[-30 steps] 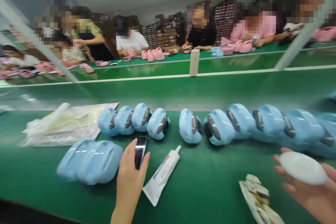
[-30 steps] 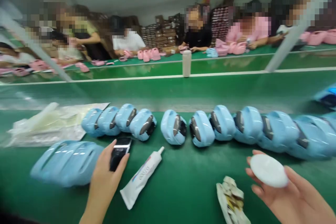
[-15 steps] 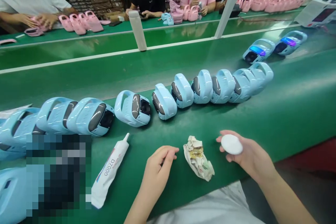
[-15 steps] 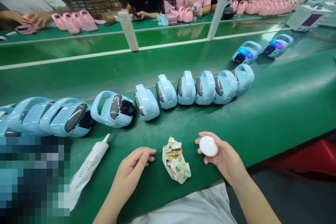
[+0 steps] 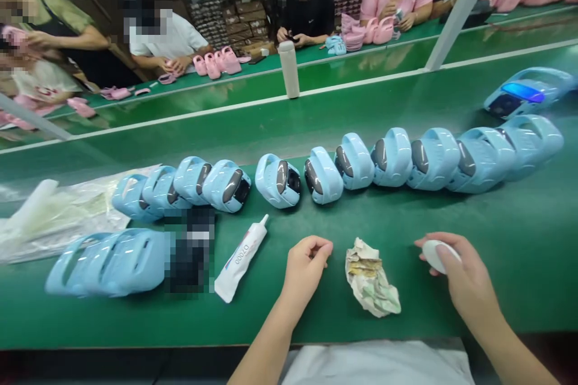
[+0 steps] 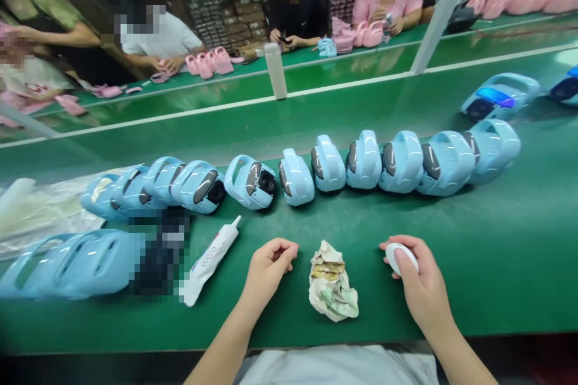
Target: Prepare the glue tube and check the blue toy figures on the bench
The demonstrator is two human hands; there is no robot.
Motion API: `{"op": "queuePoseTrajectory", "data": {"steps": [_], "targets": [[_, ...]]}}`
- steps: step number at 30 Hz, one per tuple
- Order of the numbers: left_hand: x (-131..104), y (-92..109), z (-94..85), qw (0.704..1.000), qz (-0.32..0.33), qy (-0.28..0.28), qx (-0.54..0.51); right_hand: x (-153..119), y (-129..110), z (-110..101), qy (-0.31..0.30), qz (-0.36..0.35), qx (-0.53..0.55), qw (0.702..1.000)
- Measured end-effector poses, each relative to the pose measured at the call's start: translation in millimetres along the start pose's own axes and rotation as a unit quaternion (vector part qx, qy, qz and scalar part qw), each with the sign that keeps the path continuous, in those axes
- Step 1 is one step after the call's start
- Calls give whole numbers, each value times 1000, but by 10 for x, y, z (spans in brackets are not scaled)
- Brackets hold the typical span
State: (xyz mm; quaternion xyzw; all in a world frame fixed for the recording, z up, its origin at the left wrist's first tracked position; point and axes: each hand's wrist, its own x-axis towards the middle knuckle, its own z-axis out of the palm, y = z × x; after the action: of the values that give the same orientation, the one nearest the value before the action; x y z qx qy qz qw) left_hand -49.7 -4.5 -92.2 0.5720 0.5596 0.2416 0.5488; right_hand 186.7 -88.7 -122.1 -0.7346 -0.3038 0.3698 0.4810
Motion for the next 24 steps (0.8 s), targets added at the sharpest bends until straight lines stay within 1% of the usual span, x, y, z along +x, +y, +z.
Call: {"op": "queuePoseTrajectory", "data": {"steps": [2,3,4,6,8,10,13,15,17,20,23,24], "targets": [[-20,-2,-20,1000,19,18,-10,28,70,16,-3,-30,-74,997],[-31,-4,-29,999,33,24,-8,40,87,26,-8,-34,-99,994],[-42,-7,-38,999,45,28,-4,50,94,36,-10,-28,-110,993],[-61,-13,-50,998,55,35,15,59,86,50,-5,3,-88,996],[-72,-15,-58,997,49,41,40,55,76,56,-2,21,-76,997],[-73,-11,-62,996,37,42,74,40,75,62,3,15,-83,996],[-68,-1,-70,991,13,24,133,17,77,74,13,19,-82,996],[-69,-3,-79,989,-10,4,149,15,63,76,20,23,-96,995],[-75,-23,-90,991,-29,-10,129,31,45,67,28,22,-123,992],[-90,-97,-105,995,-28,-17,91,54,60,49,25,38,-130,991],[-112,-171,-127,997,-8,0,71,28,149,75,31,67,-73,995],[-114,-181,-141,998,2,11,66,23,186,103,42,69,-45,996]]}}
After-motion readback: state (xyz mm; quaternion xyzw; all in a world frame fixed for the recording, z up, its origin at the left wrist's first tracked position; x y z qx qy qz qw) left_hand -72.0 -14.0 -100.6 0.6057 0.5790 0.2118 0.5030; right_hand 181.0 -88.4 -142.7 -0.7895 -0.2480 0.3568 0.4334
